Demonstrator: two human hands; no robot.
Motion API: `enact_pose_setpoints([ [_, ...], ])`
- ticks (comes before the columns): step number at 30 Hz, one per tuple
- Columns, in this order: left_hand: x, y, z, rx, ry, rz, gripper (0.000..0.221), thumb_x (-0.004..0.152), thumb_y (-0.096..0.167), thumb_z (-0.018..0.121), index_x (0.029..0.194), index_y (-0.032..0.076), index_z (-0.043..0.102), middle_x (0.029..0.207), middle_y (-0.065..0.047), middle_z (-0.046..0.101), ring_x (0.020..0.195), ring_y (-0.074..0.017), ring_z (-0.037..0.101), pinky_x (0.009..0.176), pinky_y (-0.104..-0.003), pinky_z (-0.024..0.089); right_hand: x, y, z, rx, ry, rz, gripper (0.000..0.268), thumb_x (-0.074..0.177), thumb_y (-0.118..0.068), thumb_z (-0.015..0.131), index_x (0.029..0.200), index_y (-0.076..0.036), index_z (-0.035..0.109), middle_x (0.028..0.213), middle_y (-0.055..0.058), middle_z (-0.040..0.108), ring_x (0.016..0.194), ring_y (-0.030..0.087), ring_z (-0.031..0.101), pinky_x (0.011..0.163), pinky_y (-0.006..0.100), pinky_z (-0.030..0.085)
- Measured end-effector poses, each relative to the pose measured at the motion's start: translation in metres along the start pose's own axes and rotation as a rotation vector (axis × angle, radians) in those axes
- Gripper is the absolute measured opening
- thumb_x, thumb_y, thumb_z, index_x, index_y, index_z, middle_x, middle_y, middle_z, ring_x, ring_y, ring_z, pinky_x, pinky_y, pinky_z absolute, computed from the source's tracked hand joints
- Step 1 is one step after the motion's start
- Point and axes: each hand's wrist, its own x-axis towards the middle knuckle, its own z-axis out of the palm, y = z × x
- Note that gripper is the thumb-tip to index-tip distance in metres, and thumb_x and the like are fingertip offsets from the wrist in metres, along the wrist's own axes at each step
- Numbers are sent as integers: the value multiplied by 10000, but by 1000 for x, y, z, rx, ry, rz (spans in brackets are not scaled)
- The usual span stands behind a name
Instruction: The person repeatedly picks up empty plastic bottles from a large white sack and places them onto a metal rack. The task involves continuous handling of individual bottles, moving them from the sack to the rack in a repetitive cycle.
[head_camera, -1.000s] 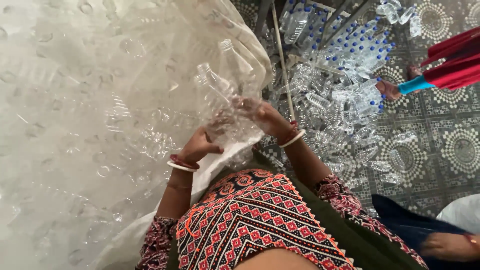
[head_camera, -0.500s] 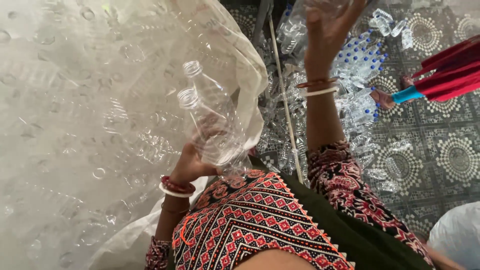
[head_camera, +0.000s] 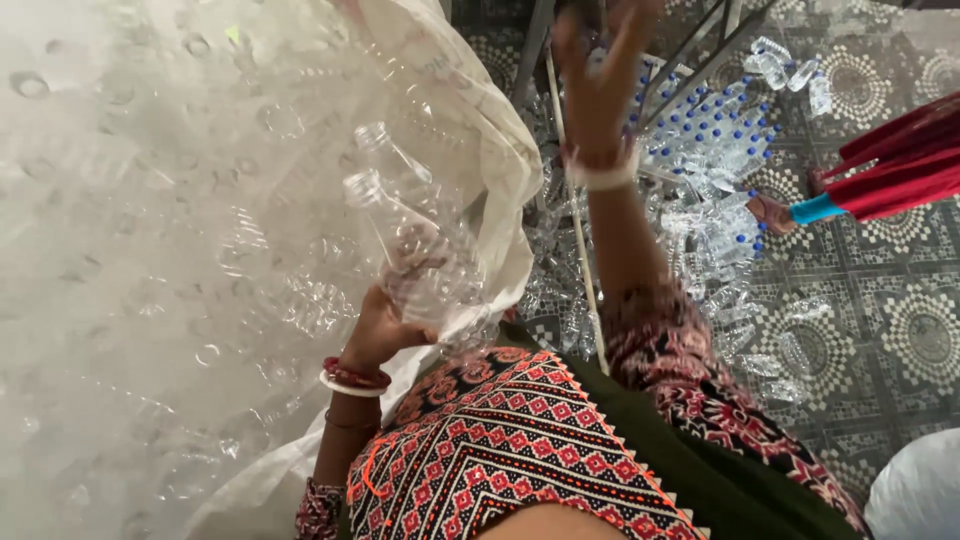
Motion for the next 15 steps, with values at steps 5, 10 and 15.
enact_pose_setpoints([
  [5,18,6,7,-343,-34,-48,1219,614,447,984,1572,70,332,1577,-134,429,1489,-276,402,1263,-463,328,-83,-95,-69,1274,-1162,429,946,945,-361,785,1648,-179,178,1519,89,498,1280,202,559,1009,361,566],
  [10,30,10,9,-421,-161,-132,1177,609,440,993,1530,20,393,1533,-159,484,1451,-317,463,1233,-492,375,-67,-100,-96,1255,-846,514,941,936,-386,781,1658,-205,205,1438,127,589,1251,242,633,1055,430,558],
  [15,53,30,16,-249,-202,33,1067,686,459,943,1536,28,462,1650,-125,401,1545,-294,420,1332,-497,374,-18,-30,-90,1121,-306,578,955,866,-519,765,1572,-142,243,1247,177,696,1096,299,730,934,462,635],
])
